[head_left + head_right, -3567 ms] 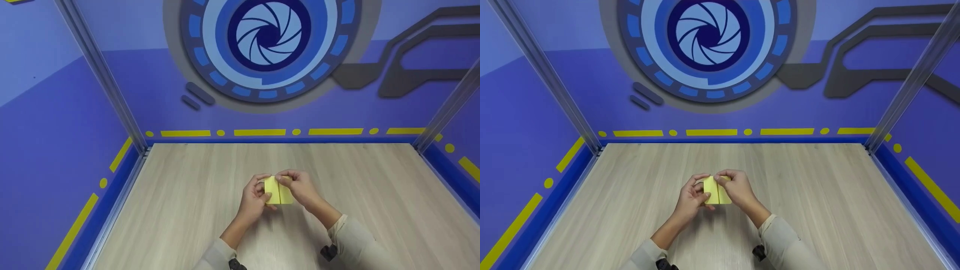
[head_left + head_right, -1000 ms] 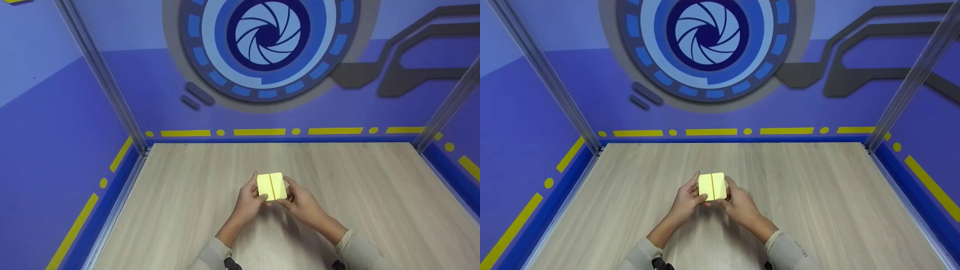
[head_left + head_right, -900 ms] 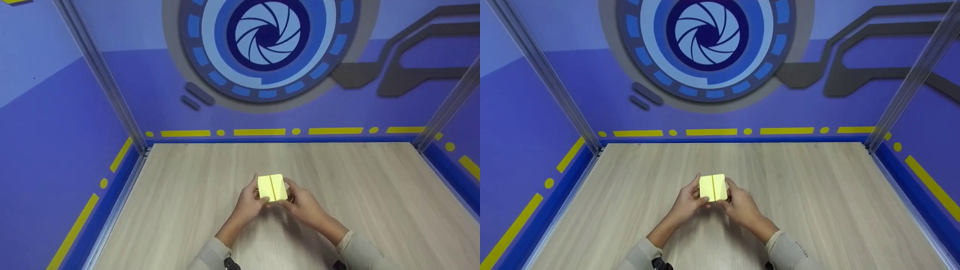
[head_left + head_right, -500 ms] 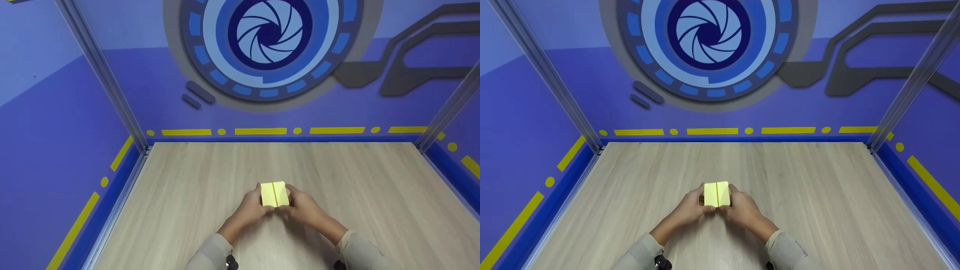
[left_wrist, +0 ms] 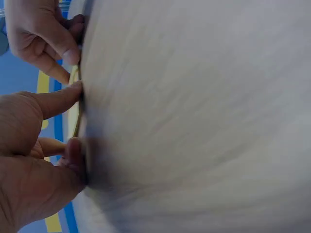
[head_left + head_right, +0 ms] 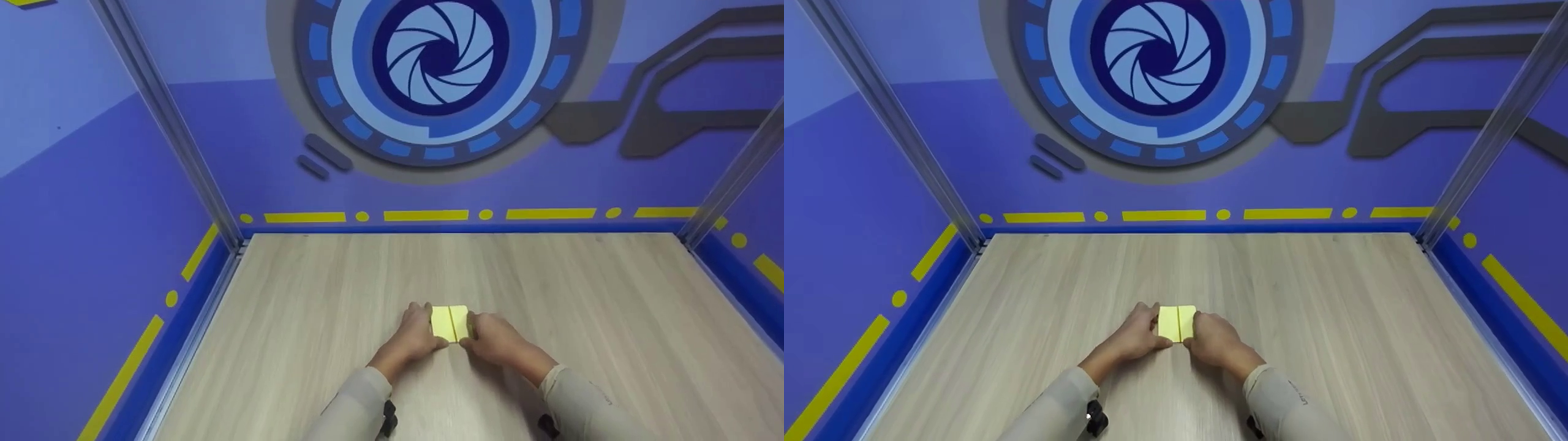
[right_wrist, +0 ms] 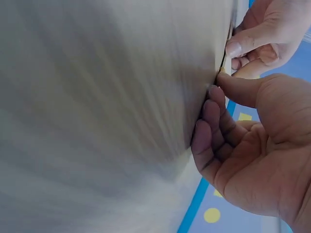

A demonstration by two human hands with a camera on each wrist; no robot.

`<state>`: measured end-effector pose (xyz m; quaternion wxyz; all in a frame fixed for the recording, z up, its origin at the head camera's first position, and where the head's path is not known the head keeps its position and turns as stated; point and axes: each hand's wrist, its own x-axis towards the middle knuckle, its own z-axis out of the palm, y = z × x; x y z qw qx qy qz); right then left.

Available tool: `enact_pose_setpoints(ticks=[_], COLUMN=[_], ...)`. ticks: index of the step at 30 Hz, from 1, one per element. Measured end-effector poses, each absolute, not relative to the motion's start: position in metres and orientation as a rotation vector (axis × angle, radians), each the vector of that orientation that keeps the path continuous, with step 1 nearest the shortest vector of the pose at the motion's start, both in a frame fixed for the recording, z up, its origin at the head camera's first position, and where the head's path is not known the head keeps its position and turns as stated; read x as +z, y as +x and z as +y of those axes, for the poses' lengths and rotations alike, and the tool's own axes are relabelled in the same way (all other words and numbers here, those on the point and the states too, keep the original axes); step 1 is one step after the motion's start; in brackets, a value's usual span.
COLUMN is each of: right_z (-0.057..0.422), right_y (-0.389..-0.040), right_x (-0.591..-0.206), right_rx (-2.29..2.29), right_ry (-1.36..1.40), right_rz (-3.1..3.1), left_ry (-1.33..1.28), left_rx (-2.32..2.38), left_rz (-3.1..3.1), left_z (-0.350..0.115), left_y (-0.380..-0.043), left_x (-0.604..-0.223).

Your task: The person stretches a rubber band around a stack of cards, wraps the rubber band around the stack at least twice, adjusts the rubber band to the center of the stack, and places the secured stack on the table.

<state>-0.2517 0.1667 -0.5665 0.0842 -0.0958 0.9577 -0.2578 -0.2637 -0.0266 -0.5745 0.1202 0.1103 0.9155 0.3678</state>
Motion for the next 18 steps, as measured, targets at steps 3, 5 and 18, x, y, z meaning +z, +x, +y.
enact_pose_setpoints(ticks=[3,5,18], right_z=[0.164,0.163,0.178], right_y=[-0.255,-0.258,-0.292], right_x=[-0.565,-0.564,-0.573], right_rx=[-0.694,-0.685,-0.953], right_ry=[-0.311,-0.338,-0.262], right_rz=[2.878,2.888,2.797], left_ry=[0.328,0.322,0.177], left_rx=[1.091,1.119,1.215], left_rz=[2.666,2.652,2.659], left_z=[-0.028,-0.030,-0.020], left_y=[-0.266,-0.268,-0.289], left_x=[-0.578,-0.578,-0.581])
